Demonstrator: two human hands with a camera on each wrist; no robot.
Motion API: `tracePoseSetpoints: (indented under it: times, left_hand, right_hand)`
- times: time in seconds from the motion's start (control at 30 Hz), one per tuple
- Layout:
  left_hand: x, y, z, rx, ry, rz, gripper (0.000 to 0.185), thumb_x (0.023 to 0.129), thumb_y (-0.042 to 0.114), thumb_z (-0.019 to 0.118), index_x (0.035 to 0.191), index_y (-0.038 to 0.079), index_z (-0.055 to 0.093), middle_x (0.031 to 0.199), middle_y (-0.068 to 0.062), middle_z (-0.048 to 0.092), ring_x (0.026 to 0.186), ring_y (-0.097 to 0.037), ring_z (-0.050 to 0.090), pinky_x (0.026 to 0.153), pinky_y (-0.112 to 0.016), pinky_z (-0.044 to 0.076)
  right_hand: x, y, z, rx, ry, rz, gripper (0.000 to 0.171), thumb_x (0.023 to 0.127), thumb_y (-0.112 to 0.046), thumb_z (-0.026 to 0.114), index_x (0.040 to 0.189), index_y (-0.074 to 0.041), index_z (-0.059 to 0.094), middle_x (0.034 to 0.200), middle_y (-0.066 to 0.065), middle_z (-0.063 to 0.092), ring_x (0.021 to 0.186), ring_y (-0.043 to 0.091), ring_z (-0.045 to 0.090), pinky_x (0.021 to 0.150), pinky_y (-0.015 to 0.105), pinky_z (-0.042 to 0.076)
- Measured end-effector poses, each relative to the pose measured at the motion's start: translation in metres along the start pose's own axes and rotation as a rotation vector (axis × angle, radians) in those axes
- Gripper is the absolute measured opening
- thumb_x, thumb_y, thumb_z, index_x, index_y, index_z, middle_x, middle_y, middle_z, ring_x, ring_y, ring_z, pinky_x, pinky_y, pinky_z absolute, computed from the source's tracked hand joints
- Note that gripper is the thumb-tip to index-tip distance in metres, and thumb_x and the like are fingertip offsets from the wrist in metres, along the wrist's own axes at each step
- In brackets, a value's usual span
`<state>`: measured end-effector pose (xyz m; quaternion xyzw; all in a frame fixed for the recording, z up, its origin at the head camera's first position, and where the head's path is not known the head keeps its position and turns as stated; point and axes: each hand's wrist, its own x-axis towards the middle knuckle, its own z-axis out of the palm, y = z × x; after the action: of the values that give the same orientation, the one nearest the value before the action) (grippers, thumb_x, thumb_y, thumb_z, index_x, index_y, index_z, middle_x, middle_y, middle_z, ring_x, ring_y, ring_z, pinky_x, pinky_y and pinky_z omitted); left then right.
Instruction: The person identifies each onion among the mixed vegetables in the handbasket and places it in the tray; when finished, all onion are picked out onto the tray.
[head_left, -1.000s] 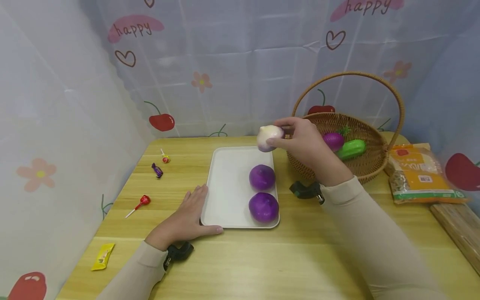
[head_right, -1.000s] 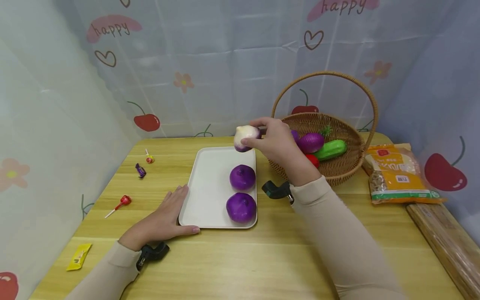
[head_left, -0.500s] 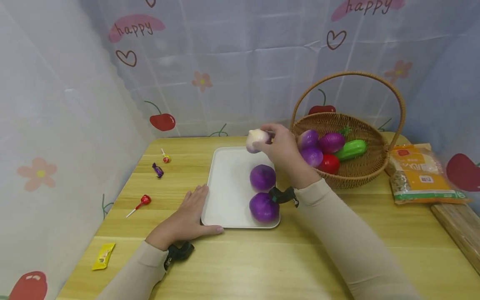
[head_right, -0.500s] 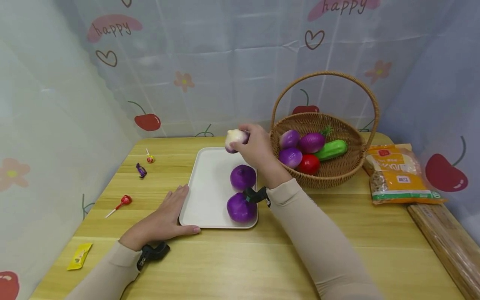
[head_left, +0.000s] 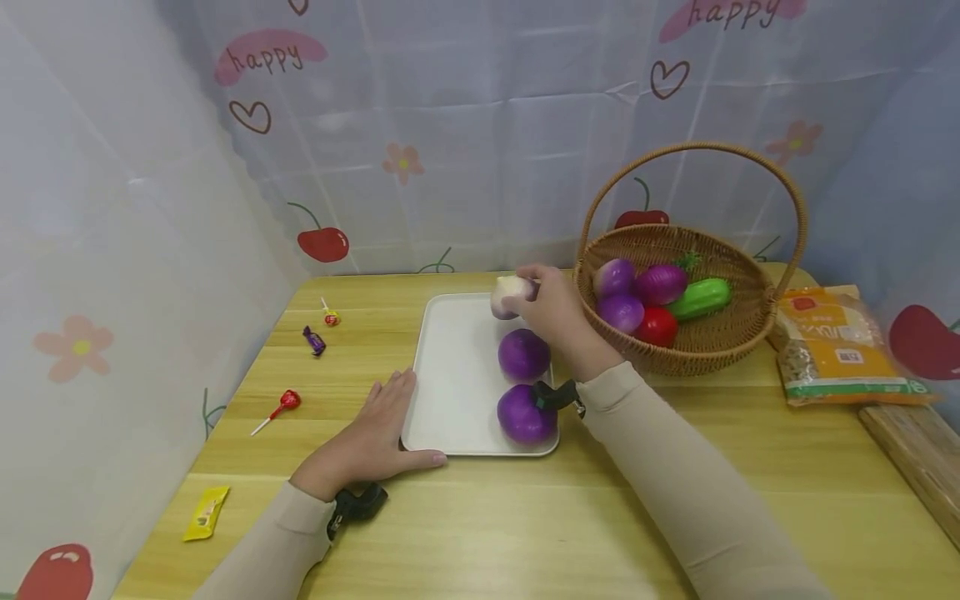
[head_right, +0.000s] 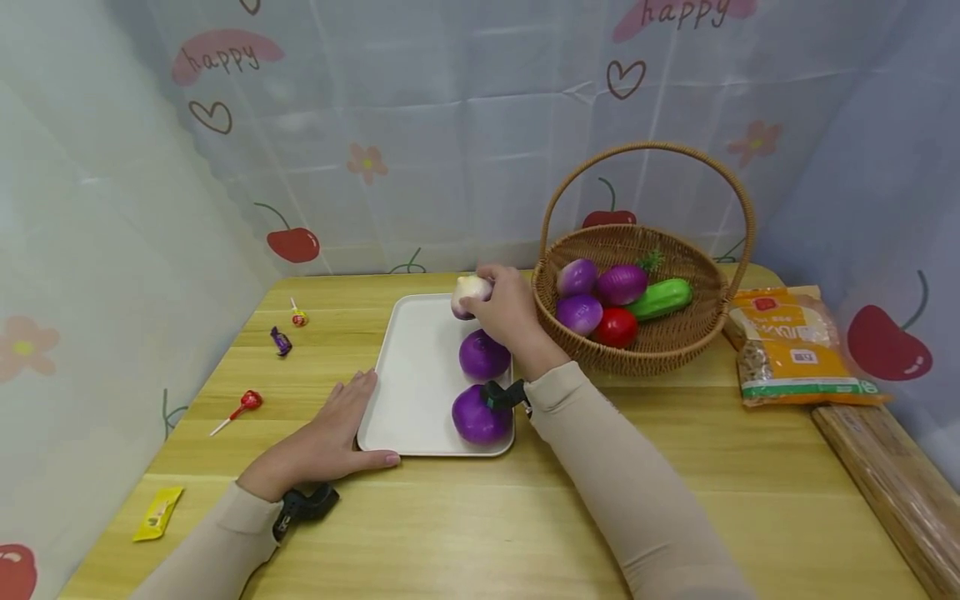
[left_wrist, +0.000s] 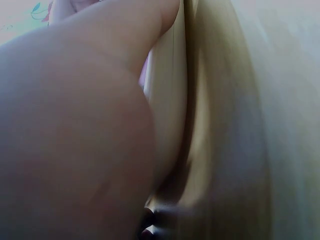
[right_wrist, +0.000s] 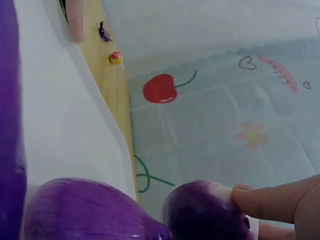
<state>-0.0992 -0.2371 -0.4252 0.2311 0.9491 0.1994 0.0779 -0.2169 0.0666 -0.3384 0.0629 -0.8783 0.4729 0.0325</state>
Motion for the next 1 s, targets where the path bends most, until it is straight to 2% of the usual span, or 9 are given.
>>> tracePoseSetpoints:
  times: [0.1, 0.27, 0.53, 0.73, 1.0]
  left_hand:
    - [0.0, 0.0, 0.0, -0.001, 0.002, 0.002, 0.137, 0.081, 0.086, 0.065, 0.166, -0.006, 0.009, 0.173, -0.021, 0.008, 0.158, -0.037, 0.005, 0.125, -0.057, 0.001]
    - [-0.001, 0.0, -0.001, -0.001, 0.004, 0.006, 0.137, 0.081, 0.085, 0.066, 0.165, -0.007, 0.009, 0.172, -0.022, 0.009, 0.158, -0.038, 0.005, 0.125, -0.057, 0.001]
    - [0.0, -0.001, -0.002, -0.001, 0.013, 0.013, 0.137, 0.082, 0.085, 0.065, 0.165, -0.008, 0.01, 0.172, -0.023, 0.009, 0.158, -0.039, 0.006, 0.125, -0.057, 0.002]
    - [0.0, -0.001, -0.001, 0.004, 0.01, 0.015, 0.137, 0.081, 0.086, 0.065, 0.165, -0.008, 0.01, 0.172, -0.023, 0.009, 0.158, -0.039, 0.006, 0.125, -0.057, 0.002]
    - [-0.001, -0.001, 0.0, 0.006, 0.011, 0.011, 0.137, 0.081, 0.086, 0.064, 0.165, -0.007, 0.01, 0.172, -0.023, 0.009, 0.158, -0.039, 0.006, 0.125, -0.056, 0.002]
  right_hand:
    - [0.002, 0.004, 0.002, 0.007, -0.023, 0.014, 0.058, 0.096, -0.019, 0.081, 0.146, 0.0, 0.059, 0.133, 0.019, 0.063, 0.109, 0.03, 0.06, 0.096, 0.042, 0.054]
    - [0.004, 0.012, 0.003, 0.083, -0.064, 0.074, 0.06, 0.097, -0.018, 0.08, 0.149, -0.002, 0.056, 0.139, 0.018, 0.061, 0.12, 0.029, 0.059, 0.106, 0.043, 0.049]
    - [0.009, 0.014, 0.007, 0.078, -0.075, 0.095, 0.054, 0.097, -0.009, 0.078, 0.146, 0.002, 0.058, 0.14, 0.021, 0.06, 0.121, 0.031, 0.057, 0.104, 0.043, 0.05]
    - [0.012, 0.02, 0.009, 0.063, -0.078, 0.094, 0.053, 0.095, -0.01, 0.08, 0.143, 0.001, 0.06, 0.138, 0.02, 0.061, 0.118, 0.03, 0.056, 0.104, 0.043, 0.049]
    - [0.016, 0.025, 0.013, 0.091, -0.088, 0.113, 0.054, 0.095, -0.007, 0.079, 0.145, 0.001, 0.059, 0.141, 0.021, 0.059, 0.125, 0.032, 0.055, 0.107, 0.044, 0.047]
